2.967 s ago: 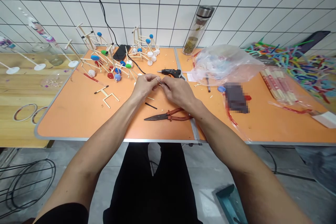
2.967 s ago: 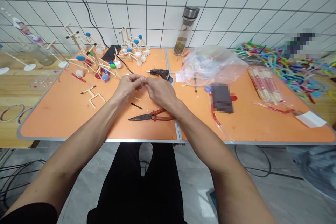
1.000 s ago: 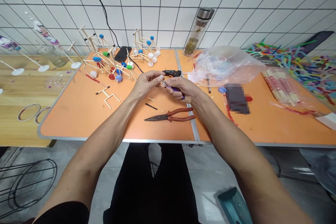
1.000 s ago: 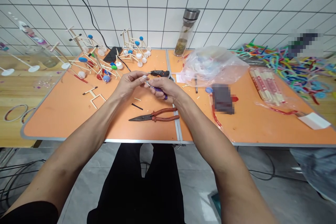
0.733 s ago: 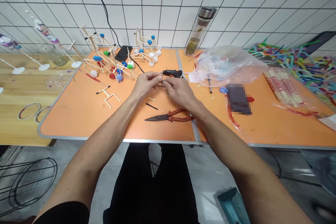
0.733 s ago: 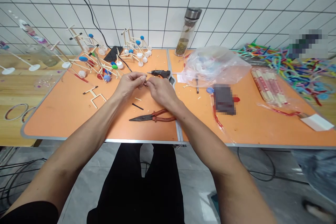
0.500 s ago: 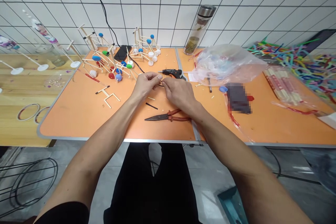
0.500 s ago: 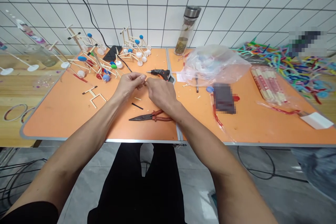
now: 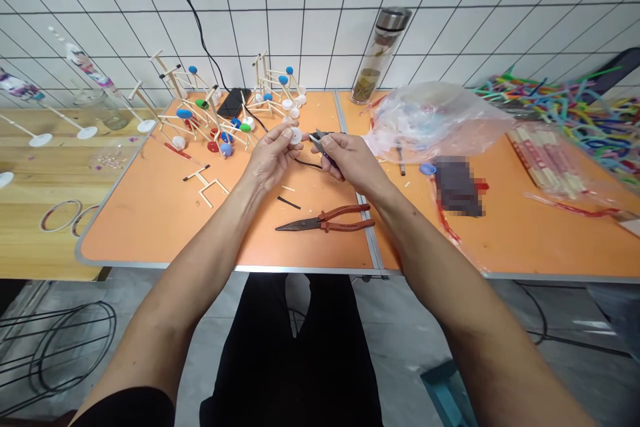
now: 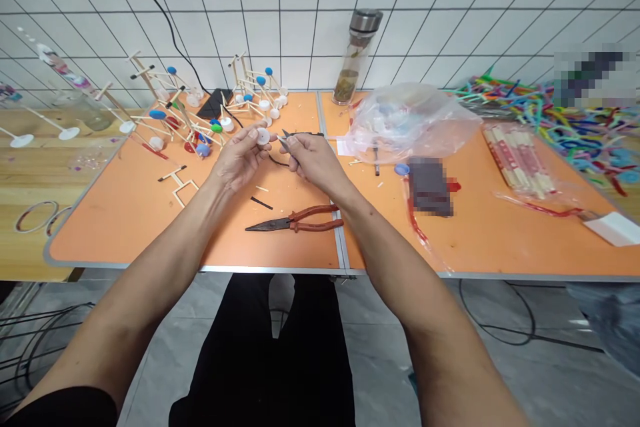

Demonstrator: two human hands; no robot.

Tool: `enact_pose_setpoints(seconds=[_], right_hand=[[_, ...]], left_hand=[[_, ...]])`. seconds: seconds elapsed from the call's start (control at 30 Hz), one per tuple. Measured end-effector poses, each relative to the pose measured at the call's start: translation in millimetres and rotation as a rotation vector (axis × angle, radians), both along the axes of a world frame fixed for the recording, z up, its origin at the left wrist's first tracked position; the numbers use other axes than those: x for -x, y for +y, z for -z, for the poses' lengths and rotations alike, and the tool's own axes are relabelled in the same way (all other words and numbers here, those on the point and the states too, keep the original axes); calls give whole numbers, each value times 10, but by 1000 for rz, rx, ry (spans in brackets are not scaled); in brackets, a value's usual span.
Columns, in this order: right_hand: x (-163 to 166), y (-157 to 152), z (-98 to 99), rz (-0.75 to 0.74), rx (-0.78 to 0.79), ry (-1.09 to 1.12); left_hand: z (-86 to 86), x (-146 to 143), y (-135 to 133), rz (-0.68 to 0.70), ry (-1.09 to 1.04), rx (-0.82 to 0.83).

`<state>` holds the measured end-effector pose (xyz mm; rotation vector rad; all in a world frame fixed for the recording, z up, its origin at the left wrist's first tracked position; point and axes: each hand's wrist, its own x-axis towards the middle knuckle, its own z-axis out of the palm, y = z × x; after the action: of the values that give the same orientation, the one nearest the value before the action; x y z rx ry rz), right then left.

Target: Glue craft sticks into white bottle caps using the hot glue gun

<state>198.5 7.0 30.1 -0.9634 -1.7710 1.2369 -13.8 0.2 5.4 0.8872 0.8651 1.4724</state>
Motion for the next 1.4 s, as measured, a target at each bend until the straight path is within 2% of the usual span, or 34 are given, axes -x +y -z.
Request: enact_pose_setpoints(seconds=[0.27,0.4,0.63,0.9,1.17,1.3,1.4], right_hand=[[48,-40,54,158,-549,-439],[80,-135,50,205,-692,-683],[88,-207,10,276,-758,-814],[85,-220,8,273,-788,-831],[117,-244,-7,276,-800,-929],[137,-289,-33,283,-717,-923],[129,-247,-34,242,-592,-751]], left_hand=[[10,18,3,33,-46,15],[36,15,8,8,-27,0],[46,-1,-1,39,-47,-8],[42,-44,-26,42,-36,4],[93,-61,-11,55,-15,-80],[135,-46,-7,58,52,-166],[154,-32,-2,61,99,-222]])
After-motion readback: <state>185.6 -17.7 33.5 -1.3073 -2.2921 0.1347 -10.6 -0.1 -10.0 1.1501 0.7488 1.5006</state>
